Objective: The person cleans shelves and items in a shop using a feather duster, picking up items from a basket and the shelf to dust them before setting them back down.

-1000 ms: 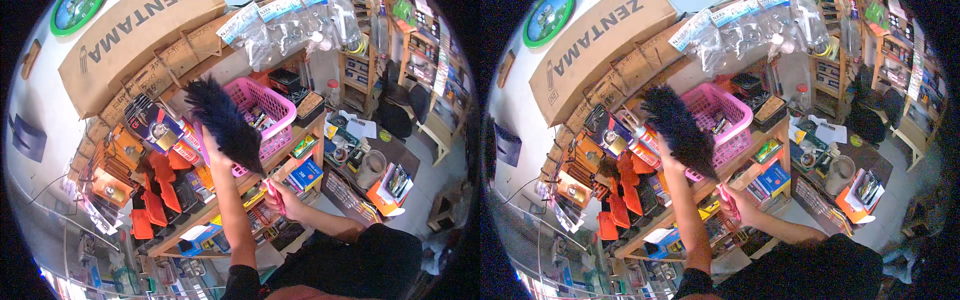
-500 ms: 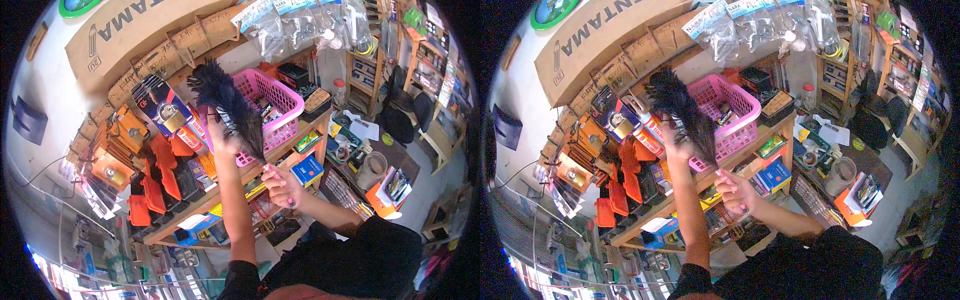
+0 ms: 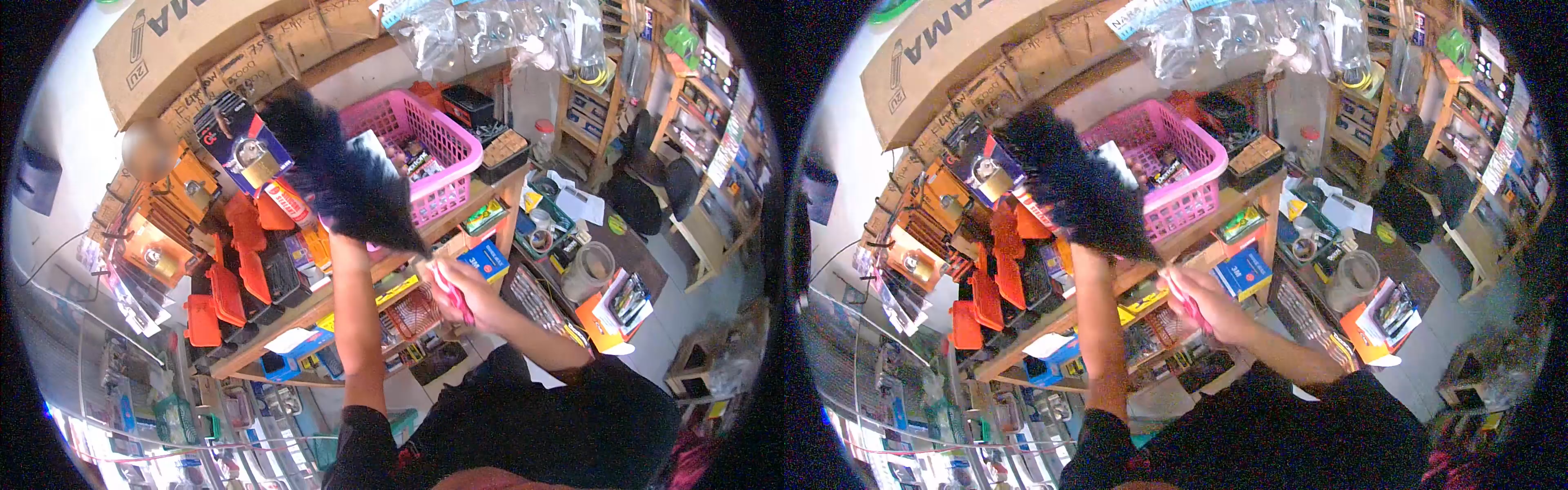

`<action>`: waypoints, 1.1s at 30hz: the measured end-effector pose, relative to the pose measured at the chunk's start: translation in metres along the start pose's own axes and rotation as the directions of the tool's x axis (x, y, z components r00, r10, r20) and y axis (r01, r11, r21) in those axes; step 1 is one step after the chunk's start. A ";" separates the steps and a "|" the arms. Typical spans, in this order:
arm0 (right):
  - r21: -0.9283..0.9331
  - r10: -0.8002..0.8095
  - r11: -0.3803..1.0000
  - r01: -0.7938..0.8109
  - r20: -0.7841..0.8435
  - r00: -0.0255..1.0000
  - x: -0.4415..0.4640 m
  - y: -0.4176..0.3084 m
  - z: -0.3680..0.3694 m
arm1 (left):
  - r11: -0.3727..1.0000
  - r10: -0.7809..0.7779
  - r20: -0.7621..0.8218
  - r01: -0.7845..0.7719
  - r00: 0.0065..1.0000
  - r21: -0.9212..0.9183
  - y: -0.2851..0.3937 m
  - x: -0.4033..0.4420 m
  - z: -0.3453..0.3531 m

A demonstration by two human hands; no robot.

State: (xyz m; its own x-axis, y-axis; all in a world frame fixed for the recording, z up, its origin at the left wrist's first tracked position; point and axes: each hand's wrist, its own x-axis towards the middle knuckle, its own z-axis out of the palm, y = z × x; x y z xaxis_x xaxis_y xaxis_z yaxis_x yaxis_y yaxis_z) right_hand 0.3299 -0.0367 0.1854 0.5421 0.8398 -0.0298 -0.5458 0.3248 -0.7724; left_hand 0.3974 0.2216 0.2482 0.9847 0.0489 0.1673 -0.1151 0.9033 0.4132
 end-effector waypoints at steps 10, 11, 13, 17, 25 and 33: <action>-0.351 -0.239 0.914 0.204 -0.060 0.969 0.057 -0.021 0.001 | 0.986 0.045 0.109 -0.061 0.993 0.153 0.002 0.010 0.021; -0.332 -0.216 0.927 0.177 -0.085 0.973 0.064 -0.016 0.001 | 0.981 0.045 0.138 -0.070 0.989 0.181 0.001 0.006 0.023; -0.272 -0.157 0.954 0.125 -0.102 0.982 0.063 -0.009 0.008 | 0.987 0.132 0.048 -0.136 0.990 0.083 0.001 0.007 0.021; -0.372 -0.180 0.921 0.118 -0.136 0.974 0.047 0.033 0.002 | 0.971 0.233 -0.131 -0.224 0.964 0.081 -0.012 -0.010 0.044; 0.097 0.186 0.977 -0.189 0.041 0.982 0.009 0.039 -0.020 | 0.983 0.100 0.292 -0.140 0.951 0.121 -0.006 -0.009 0.009; -0.029 0.110 0.994 -0.107 0.174 0.979 0.027 -0.008 -0.021 | 0.984 0.176 0.012 -0.176 0.984 0.013 -0.006 -0.014 0.029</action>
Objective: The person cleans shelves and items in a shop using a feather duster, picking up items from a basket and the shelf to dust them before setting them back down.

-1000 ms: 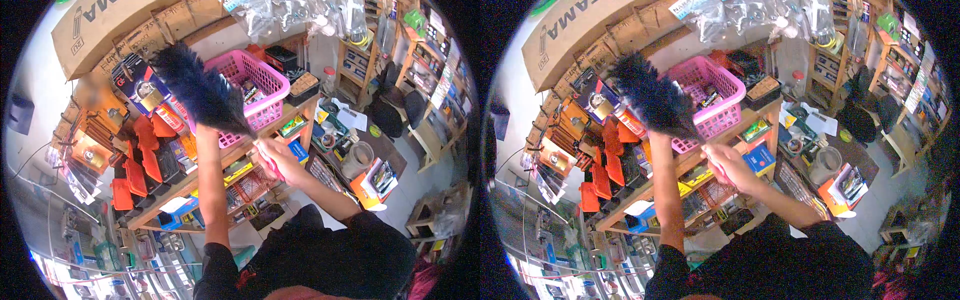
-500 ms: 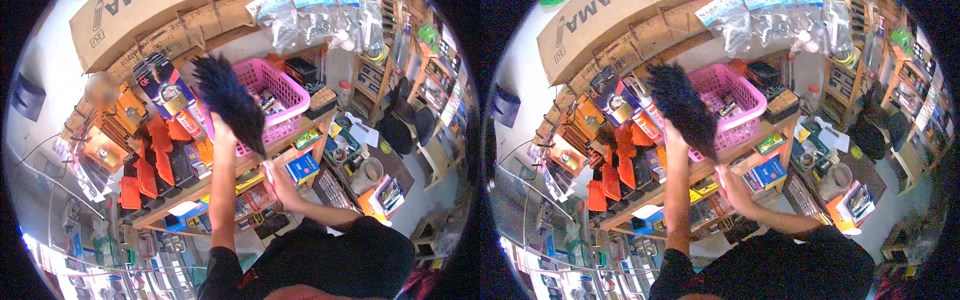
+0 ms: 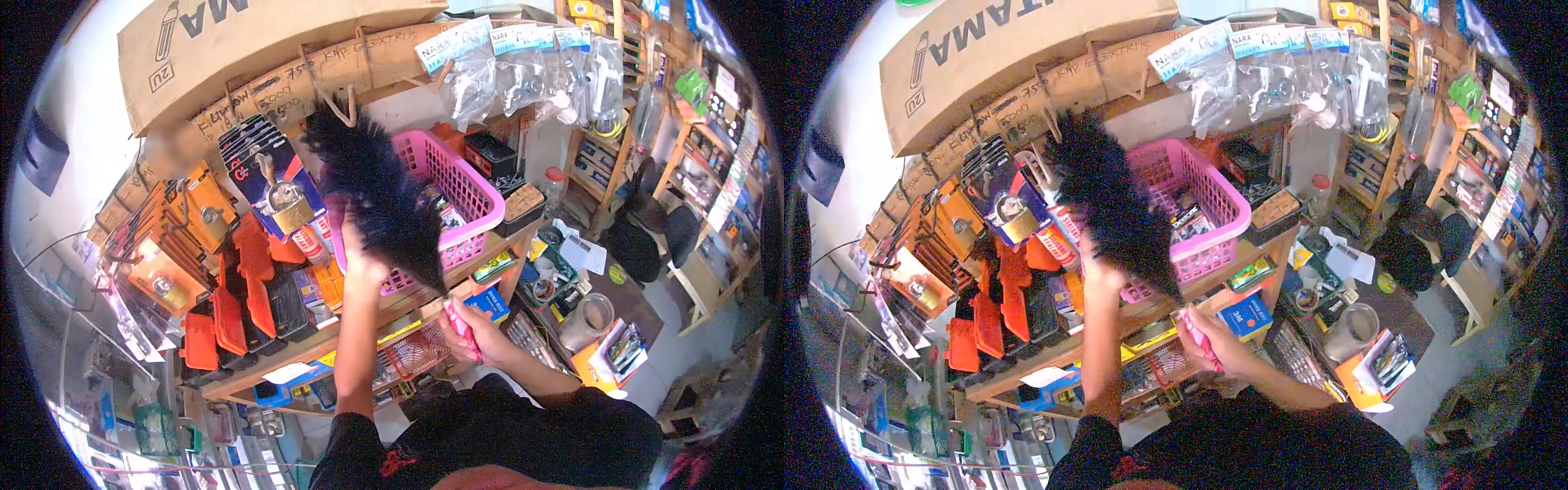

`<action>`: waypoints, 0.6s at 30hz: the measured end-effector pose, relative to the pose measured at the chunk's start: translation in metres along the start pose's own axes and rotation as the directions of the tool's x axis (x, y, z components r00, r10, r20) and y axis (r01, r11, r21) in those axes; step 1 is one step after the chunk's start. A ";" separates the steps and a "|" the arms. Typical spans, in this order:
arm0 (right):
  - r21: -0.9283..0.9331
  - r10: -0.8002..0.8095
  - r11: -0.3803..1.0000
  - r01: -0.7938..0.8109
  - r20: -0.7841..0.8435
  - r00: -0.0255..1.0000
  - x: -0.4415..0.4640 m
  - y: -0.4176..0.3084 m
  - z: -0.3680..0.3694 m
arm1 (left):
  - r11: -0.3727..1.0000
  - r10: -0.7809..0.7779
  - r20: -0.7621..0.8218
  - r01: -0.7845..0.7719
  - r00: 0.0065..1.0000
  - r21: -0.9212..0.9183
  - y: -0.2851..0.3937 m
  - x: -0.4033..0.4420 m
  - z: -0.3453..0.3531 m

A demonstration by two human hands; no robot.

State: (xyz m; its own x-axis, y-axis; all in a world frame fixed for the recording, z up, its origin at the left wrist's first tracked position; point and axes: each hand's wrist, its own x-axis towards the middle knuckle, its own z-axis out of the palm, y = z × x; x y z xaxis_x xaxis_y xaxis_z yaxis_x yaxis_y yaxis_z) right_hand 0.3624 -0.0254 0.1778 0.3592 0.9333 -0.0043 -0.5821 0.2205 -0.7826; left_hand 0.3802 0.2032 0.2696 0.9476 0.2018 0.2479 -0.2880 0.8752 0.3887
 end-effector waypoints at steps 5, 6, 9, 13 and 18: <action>0.125 0.080 0.989 -0.084 0.036 0.996 -0.001 0.027 -0.008 | 0.997 -0.072 0.325 0.063 0.943 0.038 -0.001 0.007 -0.026; 0.129 0.078 0.988 -0.081 0.029 0.996 0.001 0.026 -0.008 | 0.998 -0.047 0.304 0.032 0.951 0.054 -0.003 0.008 -0.026; 0.170 0.096 0.981 -0.095 0.000 0.995 0.001 0.006 0.001 | 0.996 -0.054 0.249 0.033 0.967 0.086 -0.003 0.003 -0.016; 0.342 0.130 0.920 -0.190 0.190 0.973 0.012 -0.030 0.003 | 0.986 0.050 -0.055 -0.041 0.997 0.160 -0.007 0.000 0.010; 0.554 0.067 0.750 -0.361 0.479 0.875 0.021 -0.036 0.006 | 0.988 -0.122 0.259 0.142 0.958 -0.062 -0.005 0.009 -0.007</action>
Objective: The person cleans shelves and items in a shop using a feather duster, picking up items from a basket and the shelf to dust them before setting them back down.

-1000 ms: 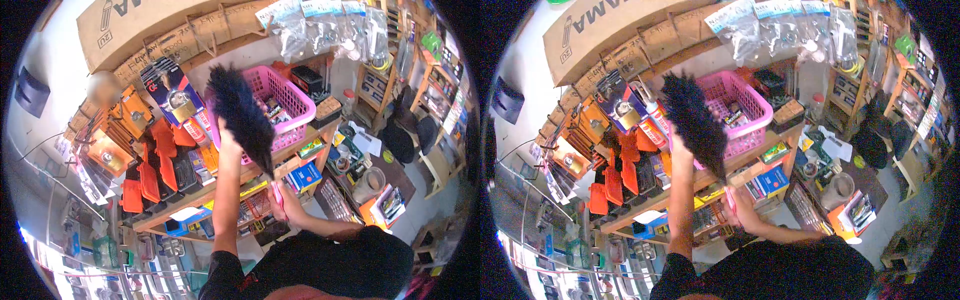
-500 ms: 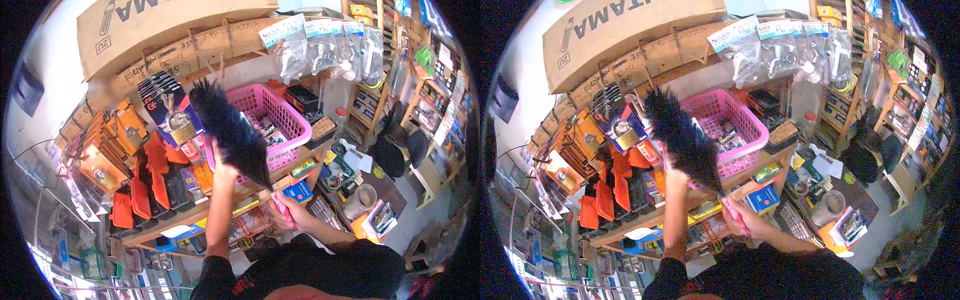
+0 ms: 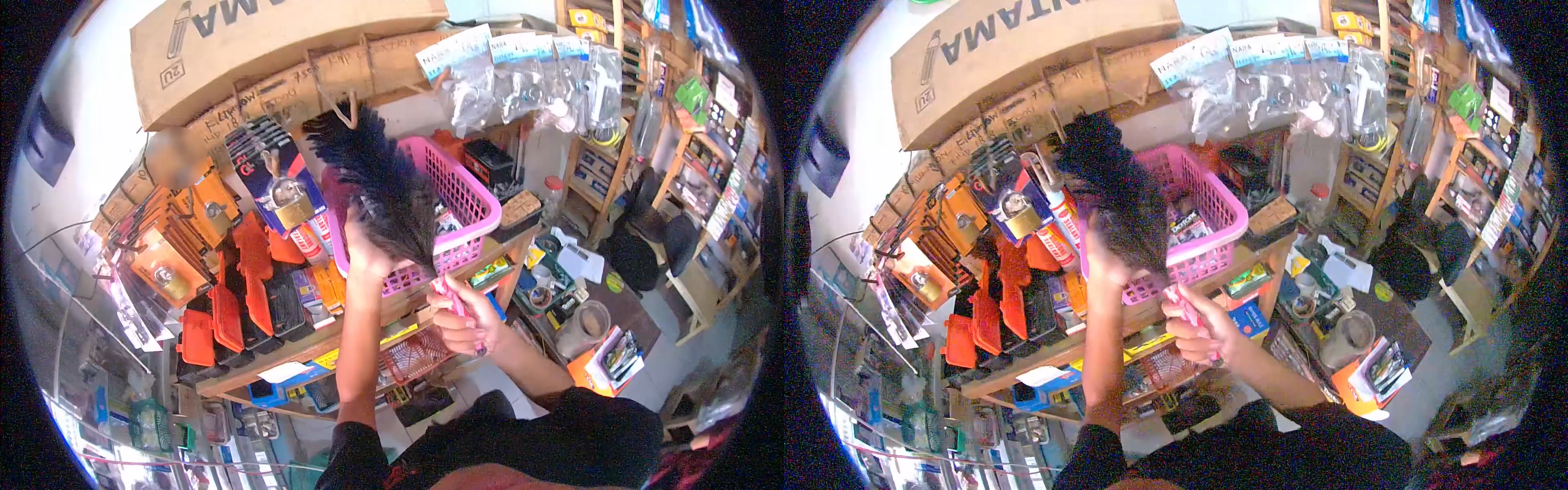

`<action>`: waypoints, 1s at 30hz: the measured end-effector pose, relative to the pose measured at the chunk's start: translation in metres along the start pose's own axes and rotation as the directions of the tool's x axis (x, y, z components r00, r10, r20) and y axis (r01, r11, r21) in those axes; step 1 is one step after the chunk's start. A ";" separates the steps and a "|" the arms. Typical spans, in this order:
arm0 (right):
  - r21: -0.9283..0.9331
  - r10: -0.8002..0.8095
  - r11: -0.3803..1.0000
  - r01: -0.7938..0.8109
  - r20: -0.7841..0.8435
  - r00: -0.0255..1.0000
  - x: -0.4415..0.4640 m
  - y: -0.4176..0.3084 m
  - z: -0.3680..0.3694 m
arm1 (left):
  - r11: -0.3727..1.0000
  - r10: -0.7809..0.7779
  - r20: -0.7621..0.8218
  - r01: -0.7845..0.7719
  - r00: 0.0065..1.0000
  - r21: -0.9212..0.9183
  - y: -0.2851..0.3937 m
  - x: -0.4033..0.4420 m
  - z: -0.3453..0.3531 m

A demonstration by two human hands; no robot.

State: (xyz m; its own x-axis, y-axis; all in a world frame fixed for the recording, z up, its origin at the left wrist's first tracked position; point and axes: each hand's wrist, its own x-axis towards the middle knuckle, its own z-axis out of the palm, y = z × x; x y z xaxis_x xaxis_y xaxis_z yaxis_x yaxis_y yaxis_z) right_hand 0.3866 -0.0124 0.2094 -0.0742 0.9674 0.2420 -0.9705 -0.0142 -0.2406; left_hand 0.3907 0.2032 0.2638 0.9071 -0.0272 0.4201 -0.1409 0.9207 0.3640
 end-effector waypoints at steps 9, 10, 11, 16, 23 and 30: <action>-0.200 -0.120 0.973 0.112 -0.030 0.992 0.033 -0.020 -0.024 | 0.991 0.050 -0.044 -0.044 0.998 0.128 0.002 0.015 0.005; -0.242 -0.164 0.961 0.136 -0.096 0.982 0.032 -0.022 -0.024 | 0.994 0.014 0.042 -0.019 0.999 0.111 0.001 0.015 0.013; -0.244 -0.150 0.963 0.119 -0.113 0.982 0.031 -0.025 -0.024 | 0.969 0.183 -0.302 -0.120 0.936 0.216 -0.004 0.012 0.020; -0.373 -0.196 0.925 0.075 -0.299 0.934 0.022 -0.016 -0.020 | 0.958 0.206 -0.301 -0.128 0.931 0.258 -0.003 0.016 0.014; -0.498 -0.268 0.867 0.003 -0.461 0.846 -0.013 0.033 -0.028 | 0.885 0.339 -0.362 -0.163 0.868 0.436 -0.007 0.010 0.006; -0.538 -0.327 0.842 -0.043 -0.572 0.752 -0.060 0.096 -0.075 | 0.973 0.040 -0.062 -0.025 0.997 0.229 0.001 0.005 -0.003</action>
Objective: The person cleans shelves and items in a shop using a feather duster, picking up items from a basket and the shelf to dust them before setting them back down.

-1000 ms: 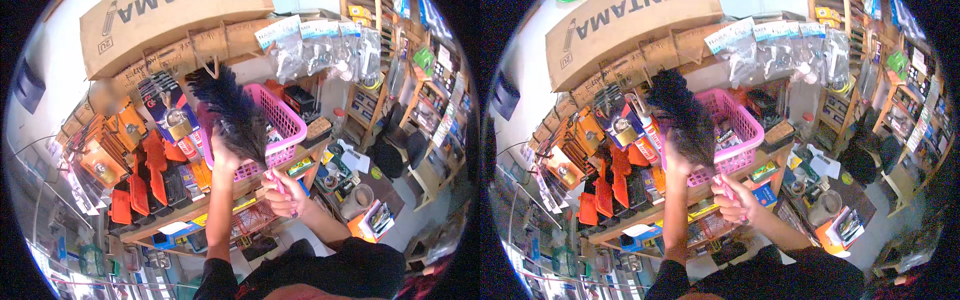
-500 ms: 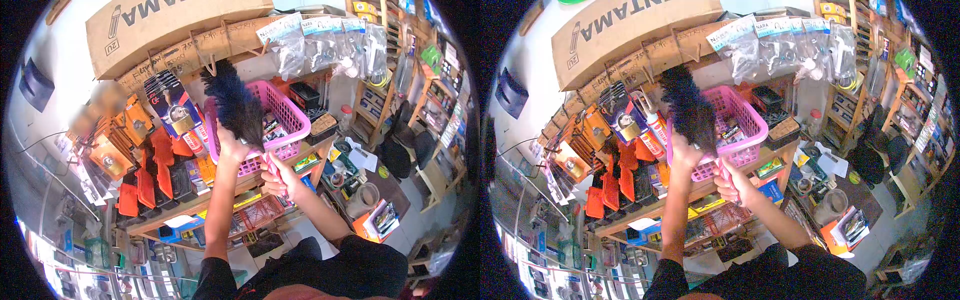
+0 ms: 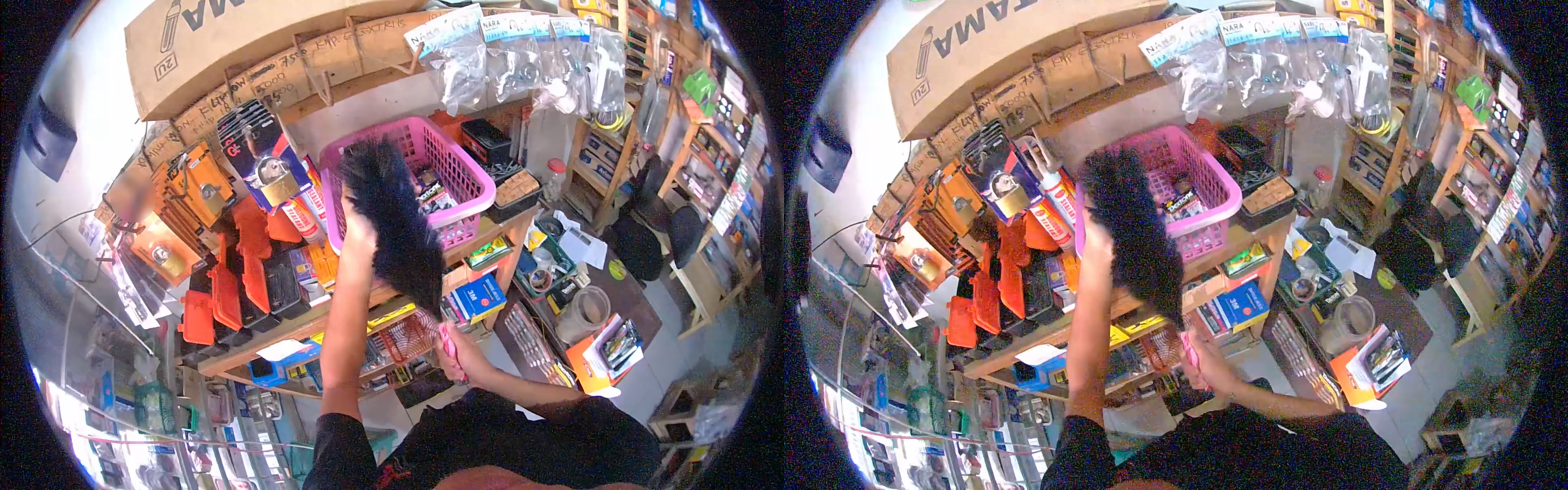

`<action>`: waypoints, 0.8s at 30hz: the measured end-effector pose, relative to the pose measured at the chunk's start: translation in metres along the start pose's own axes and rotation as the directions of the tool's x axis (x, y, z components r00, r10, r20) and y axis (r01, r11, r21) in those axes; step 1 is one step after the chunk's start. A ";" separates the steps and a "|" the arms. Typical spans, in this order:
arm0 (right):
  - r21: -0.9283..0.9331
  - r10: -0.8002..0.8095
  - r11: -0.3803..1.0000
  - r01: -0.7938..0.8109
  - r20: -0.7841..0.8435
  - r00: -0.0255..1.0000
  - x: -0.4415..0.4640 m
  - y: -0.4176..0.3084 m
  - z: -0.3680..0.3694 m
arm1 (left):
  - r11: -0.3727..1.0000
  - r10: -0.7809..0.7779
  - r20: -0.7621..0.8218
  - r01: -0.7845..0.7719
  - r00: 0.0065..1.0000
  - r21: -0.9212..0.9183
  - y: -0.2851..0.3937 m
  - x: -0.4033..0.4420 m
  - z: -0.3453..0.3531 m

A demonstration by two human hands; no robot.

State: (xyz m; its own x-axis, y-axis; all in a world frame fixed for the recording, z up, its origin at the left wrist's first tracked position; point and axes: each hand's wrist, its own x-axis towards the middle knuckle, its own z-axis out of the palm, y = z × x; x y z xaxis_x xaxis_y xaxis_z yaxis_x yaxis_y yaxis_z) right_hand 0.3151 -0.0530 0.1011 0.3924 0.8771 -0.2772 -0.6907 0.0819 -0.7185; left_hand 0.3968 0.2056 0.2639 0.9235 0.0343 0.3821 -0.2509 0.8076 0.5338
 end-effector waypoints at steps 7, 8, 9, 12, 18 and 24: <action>-0.051 -0.027 0.998 0.021 -0.103 0.994 -0.006 0.026 0.006 | 0.941 0.186 -0.485 -0.014 0.854 0.337 -0.004 0.011 0.004; 0.010 0.060 0.998 -0.059 -0.050 0.997 0.002 0.001 0.015 | 0.931 0.227 -0.459 -0.053 0.859 0.361 -0.006 0.005 0.025; 0.075 0.014 0.997 -0.004 -0.134 0.991 0.012 -0.037 0.031 | 0.919 0.267 -0.433 -0.092 0.861 0.384 -0.009 -0.001 0.046; 0.068 0.002 0.998 -0.001 -0.016 1.000 0.013 -0.043 0.055 | 0.985 -0.026 -0.207 0.060 0.978 0.160 -0.002 -0.002 0.006; -0.017 -0.032 0.999 0.030 -0.131 0.991 -0.037 0.051 0.014 | 0.997 0.050 -0.369 -0.026 0.928 0.071 0.004 0.009 -0.003; -0.039 -0.187 0.982 0.185 -0.068 0.980 -0.034 -0.022 0.020 | 0.884 0.309 -0.334 -0.139 0.890 0.447 0.004 0.005 0.013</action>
State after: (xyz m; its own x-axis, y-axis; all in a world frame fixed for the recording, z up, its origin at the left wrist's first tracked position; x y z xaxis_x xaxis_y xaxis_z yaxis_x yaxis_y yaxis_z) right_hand 0.3048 -0.0750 0.1396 0.5555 0.8117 -0.1805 -0.5817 0.2243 -0.7819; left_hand 0.3969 0.2017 0.2776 0.8418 0.4769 0.2528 -0.4795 0.4456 0.7560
